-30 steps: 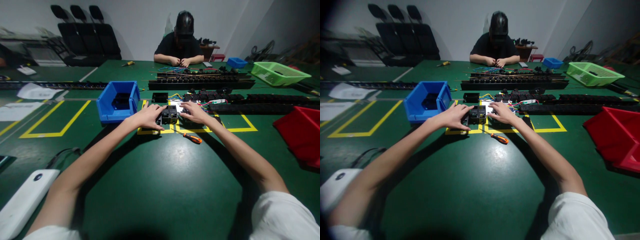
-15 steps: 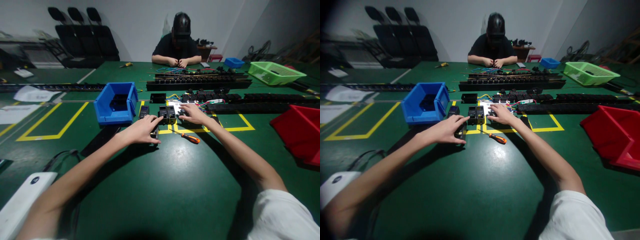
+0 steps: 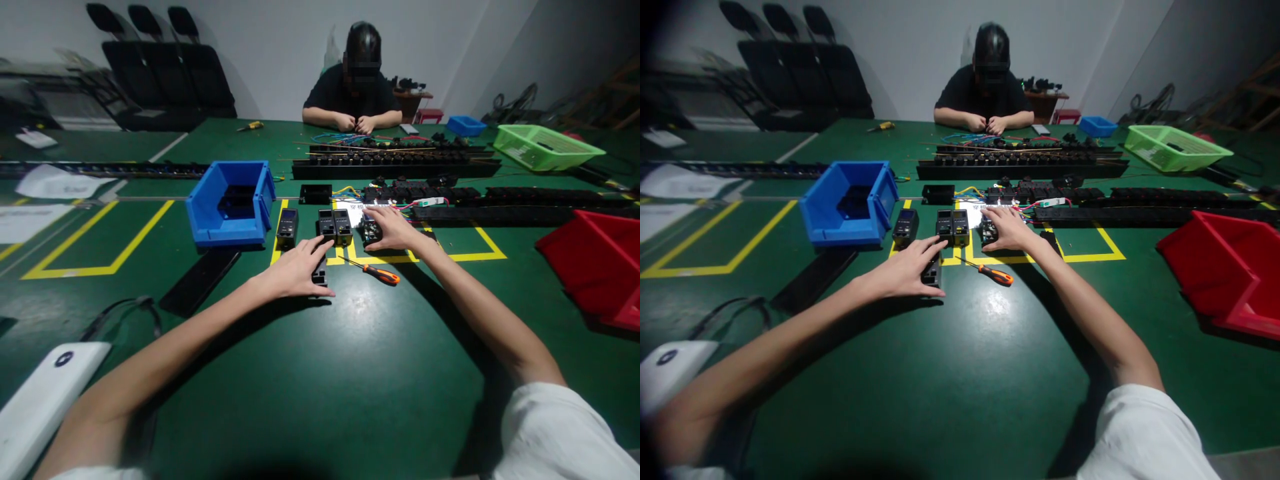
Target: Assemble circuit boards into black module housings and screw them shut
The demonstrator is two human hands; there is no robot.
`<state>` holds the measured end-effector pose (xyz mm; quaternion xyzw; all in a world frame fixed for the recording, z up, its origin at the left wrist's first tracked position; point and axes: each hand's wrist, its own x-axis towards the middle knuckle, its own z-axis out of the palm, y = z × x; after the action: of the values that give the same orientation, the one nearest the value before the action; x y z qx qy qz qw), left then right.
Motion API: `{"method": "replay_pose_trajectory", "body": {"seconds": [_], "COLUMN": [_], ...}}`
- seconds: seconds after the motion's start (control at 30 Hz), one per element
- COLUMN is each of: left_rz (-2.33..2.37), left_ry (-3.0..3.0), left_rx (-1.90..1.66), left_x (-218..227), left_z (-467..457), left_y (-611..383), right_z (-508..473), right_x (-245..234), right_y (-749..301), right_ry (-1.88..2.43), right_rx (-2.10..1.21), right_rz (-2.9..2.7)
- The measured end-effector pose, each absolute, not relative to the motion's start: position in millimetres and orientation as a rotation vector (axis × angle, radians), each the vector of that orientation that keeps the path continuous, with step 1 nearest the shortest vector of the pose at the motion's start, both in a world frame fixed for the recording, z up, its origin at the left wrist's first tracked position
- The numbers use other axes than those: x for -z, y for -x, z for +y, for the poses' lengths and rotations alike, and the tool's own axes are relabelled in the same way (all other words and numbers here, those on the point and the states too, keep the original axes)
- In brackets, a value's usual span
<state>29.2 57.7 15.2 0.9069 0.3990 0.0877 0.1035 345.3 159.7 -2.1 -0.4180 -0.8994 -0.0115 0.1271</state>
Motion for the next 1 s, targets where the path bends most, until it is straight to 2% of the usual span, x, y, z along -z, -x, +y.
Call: {"method": "replay_pose_trajectory", "body": {"seconds": [0.23,0.4,1.0], "left_rz": [0.964,0.987,1.074], "left_ry": [-2.521,-2.292,-2.322], "left_rx": [-0.432,-0.593,-0.505], "left_x": [4,13,28], "left_z": [60,56,49], "left_y": [-4,-1,-15], "right_z": [163,160,163], "right_x": [10,9,6], "right_y": [-342,-342,-347], "right_ry": [1.281,1.273,1.246], "right_rx": [0.057,0.059,0.015], "right_rz": [-2.554,-2.557,-2.557]}}
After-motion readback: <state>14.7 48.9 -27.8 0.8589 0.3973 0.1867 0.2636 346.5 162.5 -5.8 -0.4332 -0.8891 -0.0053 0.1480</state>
